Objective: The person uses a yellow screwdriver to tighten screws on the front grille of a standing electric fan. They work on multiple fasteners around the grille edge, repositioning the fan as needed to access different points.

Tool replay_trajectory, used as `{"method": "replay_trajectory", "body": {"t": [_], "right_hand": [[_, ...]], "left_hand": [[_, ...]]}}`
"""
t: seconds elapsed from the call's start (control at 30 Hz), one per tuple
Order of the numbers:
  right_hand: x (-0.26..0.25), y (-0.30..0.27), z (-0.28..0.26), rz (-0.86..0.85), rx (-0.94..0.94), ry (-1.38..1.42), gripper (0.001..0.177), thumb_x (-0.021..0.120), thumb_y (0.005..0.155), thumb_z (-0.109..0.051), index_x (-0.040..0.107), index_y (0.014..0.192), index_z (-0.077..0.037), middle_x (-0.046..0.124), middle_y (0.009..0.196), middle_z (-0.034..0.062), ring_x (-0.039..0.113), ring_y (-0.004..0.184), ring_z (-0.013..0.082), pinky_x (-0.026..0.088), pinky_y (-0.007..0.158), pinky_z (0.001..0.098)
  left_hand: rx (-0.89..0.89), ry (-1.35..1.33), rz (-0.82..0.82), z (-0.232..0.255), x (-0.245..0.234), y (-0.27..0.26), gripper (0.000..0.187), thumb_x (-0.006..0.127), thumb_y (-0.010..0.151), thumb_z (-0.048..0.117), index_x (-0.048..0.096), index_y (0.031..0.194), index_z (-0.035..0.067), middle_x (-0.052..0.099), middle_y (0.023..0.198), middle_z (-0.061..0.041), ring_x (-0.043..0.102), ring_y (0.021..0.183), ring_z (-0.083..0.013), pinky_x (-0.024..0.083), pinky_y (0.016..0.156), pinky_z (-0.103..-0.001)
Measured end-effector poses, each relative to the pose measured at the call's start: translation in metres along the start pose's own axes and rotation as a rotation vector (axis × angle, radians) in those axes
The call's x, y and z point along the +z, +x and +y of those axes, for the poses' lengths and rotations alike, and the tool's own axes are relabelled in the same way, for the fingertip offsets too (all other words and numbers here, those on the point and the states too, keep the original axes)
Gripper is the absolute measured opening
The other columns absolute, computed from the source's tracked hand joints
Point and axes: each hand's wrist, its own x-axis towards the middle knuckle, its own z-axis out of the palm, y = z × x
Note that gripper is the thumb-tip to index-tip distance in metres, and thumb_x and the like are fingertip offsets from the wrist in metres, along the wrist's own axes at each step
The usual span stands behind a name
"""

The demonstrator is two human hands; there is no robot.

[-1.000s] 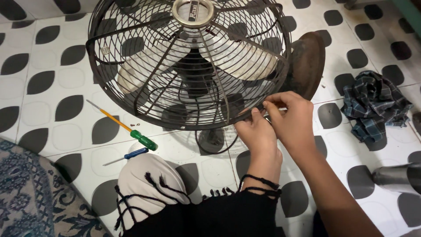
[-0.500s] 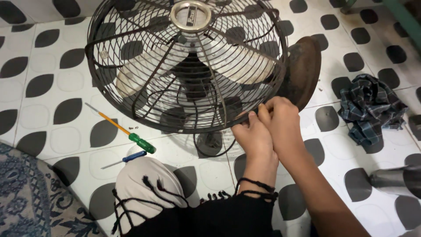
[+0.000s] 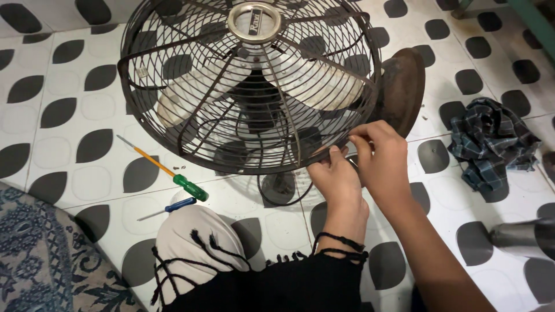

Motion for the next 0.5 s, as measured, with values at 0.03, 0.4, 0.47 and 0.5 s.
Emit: {"method": "replay_trajectory", "body": {"t": [0.03,0.4,0.47,0.5], "right_hand": [[0.000,0.000,0.001,-0.002,0.006,0.019,0.007,0.069,0.091,0.004,0.071,0.098,0.004,0.069,0.096,0.0152,0.070,0.082,0.0288,0.058,0.071,0.0360],[0.006,-0.020,0.008,0.073,-0.243,-0.050,0.022,0.071,0.086,0.010,0.072,0.106,0.001,0.071,0.112,0.0131,0.067,0.102,0.0308,0.056,0.087,0.0382],[0.009,-0.019,0.010,0.070,-0.247,-0.035,0.023,0.072,0.084,0.010,0.072,0.106,0.002,0.071,0.111,0.0126,0.067,0.101,0.0305,0.056,0.086,0.0378],[0.009,-0.017,0.012,0.066,-0.257,-0.039,0.023,0.072,0.084,0.011,0.072,0.105,0.002,0.071,0.111,0.0121,0.067,0.101,0.0300,0.056,0.086,0.0376]], "left_hand": [[-0.007,0.000,0.002,0.000,0.000,0.000,0.020,0.045,0.102,0.004,0.059,0.114,-0.003,0.068,0.116,-0.012,0.068,0.105,-0.0183,0.055,0.090,-0.033],[-0.027,-0.048,-0.004,0.000,-0.001,0.000,0.020,0.044,0.103,0.004,0.057,0.114,-0.005,0.067,0.117,-0.012,0.068,0.106,-0.0190,0.056,0.091,-0.032],[-0.028,-0.001,0.004,0.001,-0.001,0.000,0.020,0.044,0.103,0.004,0.059,0.111,-0.007,0.069,0.115,-0.014,0.069,0.103,-0.0208,0.056,0.089,-0.034],[-0.028,0.021,0.006,0.002,0.001,0.000,0.021,0.044,0.103,0.004,0.060,0.110,-0.008,0.069,0.114,-0.015,0.069,0.102,-0.0217,0.055,0.087,-0.035]]}}
